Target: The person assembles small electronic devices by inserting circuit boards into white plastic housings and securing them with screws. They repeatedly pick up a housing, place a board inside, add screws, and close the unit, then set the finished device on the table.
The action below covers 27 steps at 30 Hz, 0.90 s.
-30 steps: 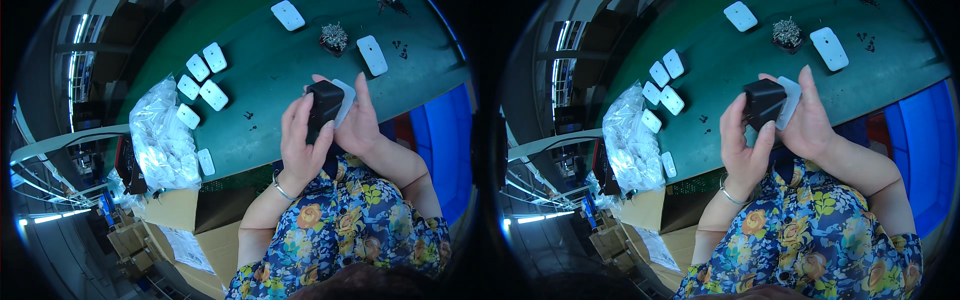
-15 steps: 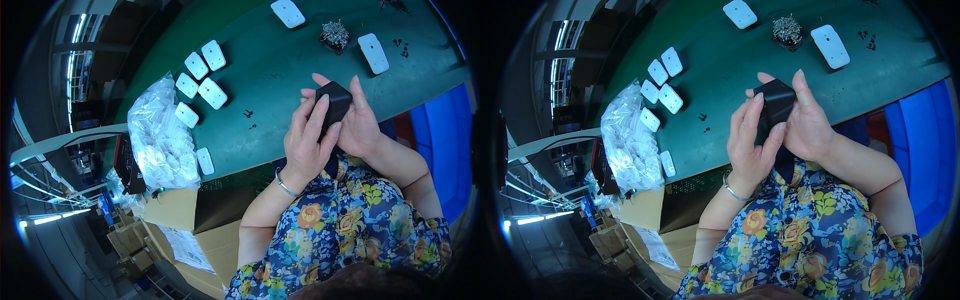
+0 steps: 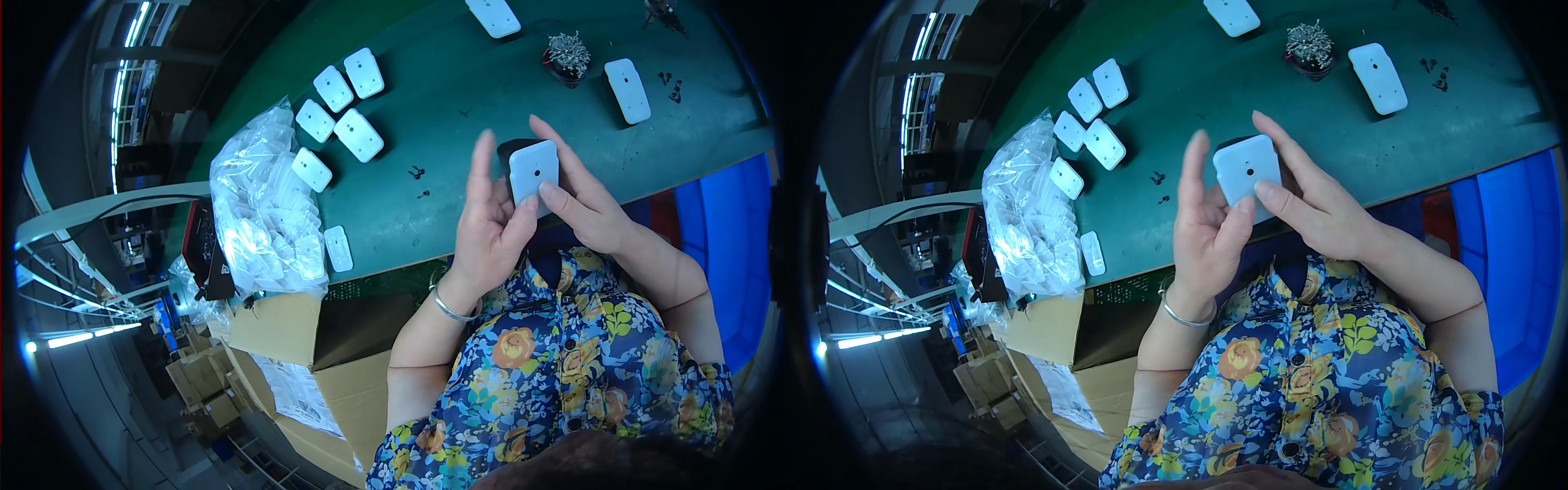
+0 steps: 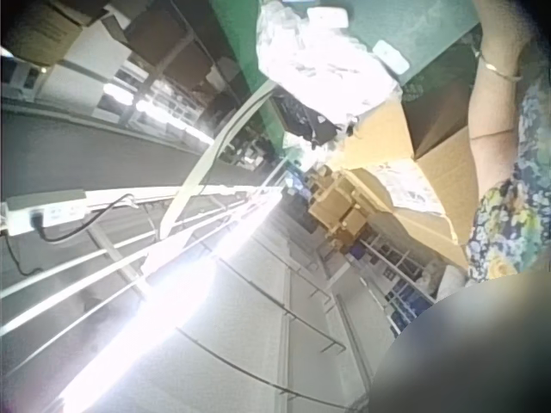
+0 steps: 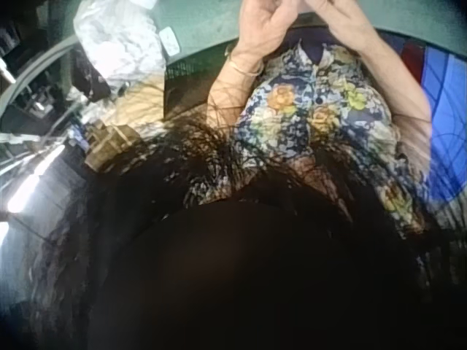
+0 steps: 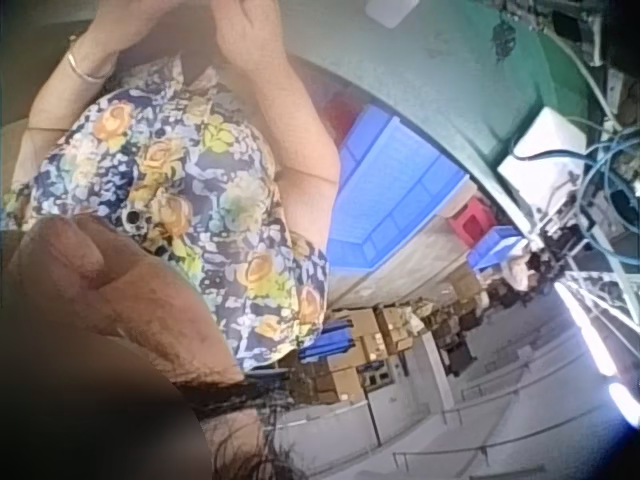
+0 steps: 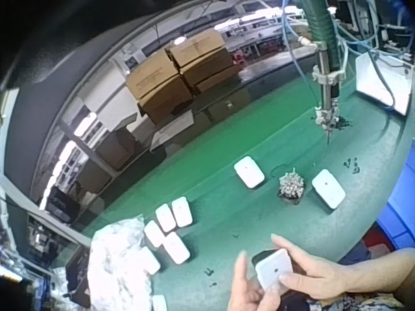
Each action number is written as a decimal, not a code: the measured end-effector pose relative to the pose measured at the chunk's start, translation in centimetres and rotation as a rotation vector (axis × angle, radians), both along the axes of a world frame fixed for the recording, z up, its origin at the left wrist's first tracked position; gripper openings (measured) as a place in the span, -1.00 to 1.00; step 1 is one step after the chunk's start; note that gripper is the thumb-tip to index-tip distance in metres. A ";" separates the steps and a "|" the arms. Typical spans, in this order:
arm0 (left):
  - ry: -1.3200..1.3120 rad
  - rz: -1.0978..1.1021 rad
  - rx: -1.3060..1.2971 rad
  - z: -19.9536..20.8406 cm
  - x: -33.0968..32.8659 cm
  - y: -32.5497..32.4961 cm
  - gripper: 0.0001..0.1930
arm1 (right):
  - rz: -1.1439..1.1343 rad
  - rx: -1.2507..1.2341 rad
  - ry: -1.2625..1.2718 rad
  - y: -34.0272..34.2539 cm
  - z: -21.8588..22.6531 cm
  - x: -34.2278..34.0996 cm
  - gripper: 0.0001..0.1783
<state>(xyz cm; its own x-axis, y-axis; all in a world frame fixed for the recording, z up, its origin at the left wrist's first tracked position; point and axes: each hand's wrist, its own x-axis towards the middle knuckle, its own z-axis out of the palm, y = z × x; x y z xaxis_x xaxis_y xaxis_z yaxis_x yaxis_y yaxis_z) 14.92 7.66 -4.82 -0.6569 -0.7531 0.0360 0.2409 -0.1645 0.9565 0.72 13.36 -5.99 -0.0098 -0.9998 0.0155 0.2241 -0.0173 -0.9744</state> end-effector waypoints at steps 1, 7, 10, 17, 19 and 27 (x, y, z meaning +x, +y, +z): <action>0.009 -0.017 0.029 -0.2 0.1 -0.1 -0.36 | -0.050 -0.025 -0.054 -0.2 -0.1 0.3 -0.33; 0.023 -0.056 0.074 -0.9 0.6 -0.8 -0.43 | -0.027 -0.009 0.052 -0.4 0.2 0.7 -0.44; 0.052 -0.028 0.094 -0.9 0.5 -0.8 -0.46 | -0.037 -0.004 0.129 -0.4 0.4 0.9 -0.44; 0.038 0.067 0.013 -1.5 0.7 -0.6 -0.50 | -0.013 -0.035 0.387 -0.2 0.4 1.4 -0.42; 0.024 0.085 -0.012 -1.5 0.8 -0.6 -0.50 | -0.003 -0.045 0.406 -0.3 0.5 1.5 -0.42; 0.057 0.124 -0.003 -1.8 1.4 -0.9 -0.50 | 0.063 0.040 0.404 -1.0 1.7 1.7 -0.45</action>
<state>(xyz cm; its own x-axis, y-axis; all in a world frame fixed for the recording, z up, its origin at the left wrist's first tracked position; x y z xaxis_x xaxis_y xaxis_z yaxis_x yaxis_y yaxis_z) 16.29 6.80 -6.67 -0.5553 -0.8285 0.0723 0.3128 -0.1275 0.9412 2.38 12.32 -4.32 0.0500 -0.9982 -0.0332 -0.1777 0.0238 -0.9838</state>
